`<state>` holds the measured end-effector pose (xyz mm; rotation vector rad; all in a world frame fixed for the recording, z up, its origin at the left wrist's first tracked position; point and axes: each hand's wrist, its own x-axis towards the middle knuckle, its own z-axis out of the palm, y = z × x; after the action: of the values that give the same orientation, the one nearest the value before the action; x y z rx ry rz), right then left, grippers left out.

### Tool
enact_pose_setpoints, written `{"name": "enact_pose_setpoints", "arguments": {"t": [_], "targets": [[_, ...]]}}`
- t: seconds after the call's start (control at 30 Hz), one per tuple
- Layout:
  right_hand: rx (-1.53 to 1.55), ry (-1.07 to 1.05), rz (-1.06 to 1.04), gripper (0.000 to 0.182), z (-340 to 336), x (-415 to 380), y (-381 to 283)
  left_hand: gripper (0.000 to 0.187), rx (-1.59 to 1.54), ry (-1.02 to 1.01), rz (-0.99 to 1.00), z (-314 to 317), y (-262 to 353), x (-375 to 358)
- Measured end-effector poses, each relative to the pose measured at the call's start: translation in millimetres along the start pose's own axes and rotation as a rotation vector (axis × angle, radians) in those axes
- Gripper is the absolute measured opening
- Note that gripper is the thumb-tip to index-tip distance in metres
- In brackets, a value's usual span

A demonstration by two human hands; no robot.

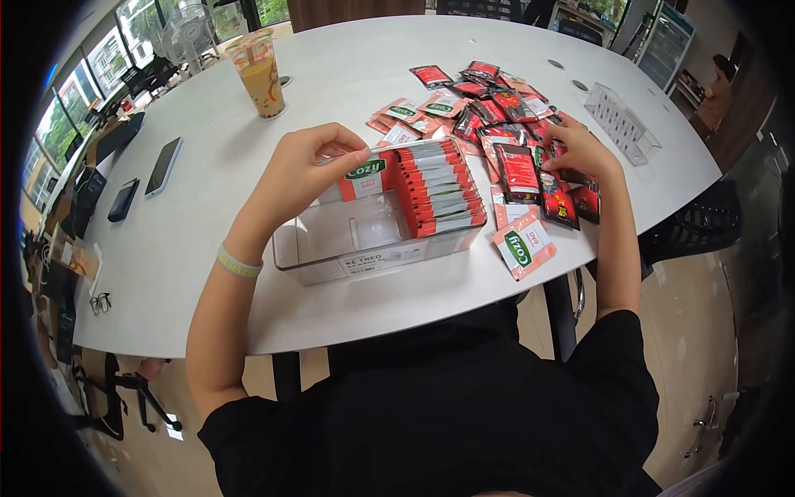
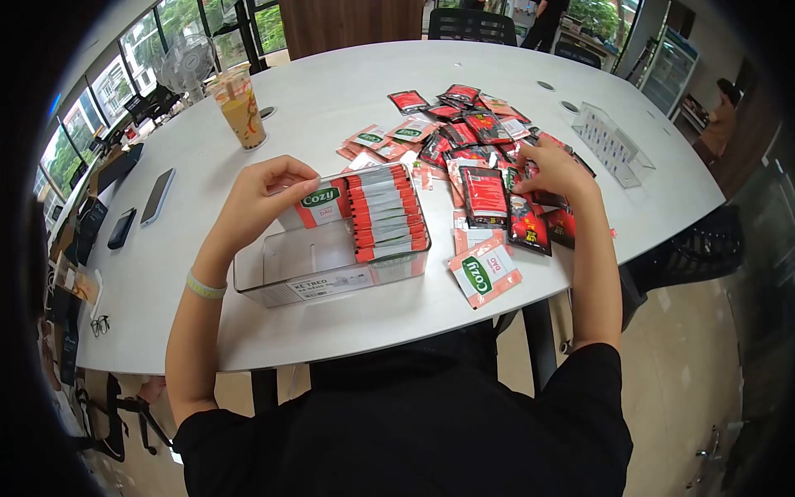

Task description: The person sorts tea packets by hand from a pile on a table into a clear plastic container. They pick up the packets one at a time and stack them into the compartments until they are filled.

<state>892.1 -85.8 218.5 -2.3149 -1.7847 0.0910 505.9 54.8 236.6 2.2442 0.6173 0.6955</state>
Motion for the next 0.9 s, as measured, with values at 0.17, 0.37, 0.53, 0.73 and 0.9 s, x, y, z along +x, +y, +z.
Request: {"name": "enact_pose_setpoints", "arguments": {"t": [0.17,0.37,0.53,0.73,0.9], "targets": [[0.086,0.013,-0.057,0.034,3,7,9,0.019,-0.002,0.004,-0.026,0,1,0],[0.130,0.088,-0.100,0.032,5,16,22,0.019,-0.010,-0.002,-0.053,1,-2,3],[0.401,0.222,-0.117,0.025,3,14,11,0.019,0.022,0.004,-0.065,0,3,1],[0.841,0.441,-0.209,0.028,-8,11,-18,0.019,0.023,0.022,-0.005,1,-1,1],[1.026,0.468,-0.369,0.030,-27,10,-78,0.019,0.012,0.033,0.004,2,-6,2]]}}
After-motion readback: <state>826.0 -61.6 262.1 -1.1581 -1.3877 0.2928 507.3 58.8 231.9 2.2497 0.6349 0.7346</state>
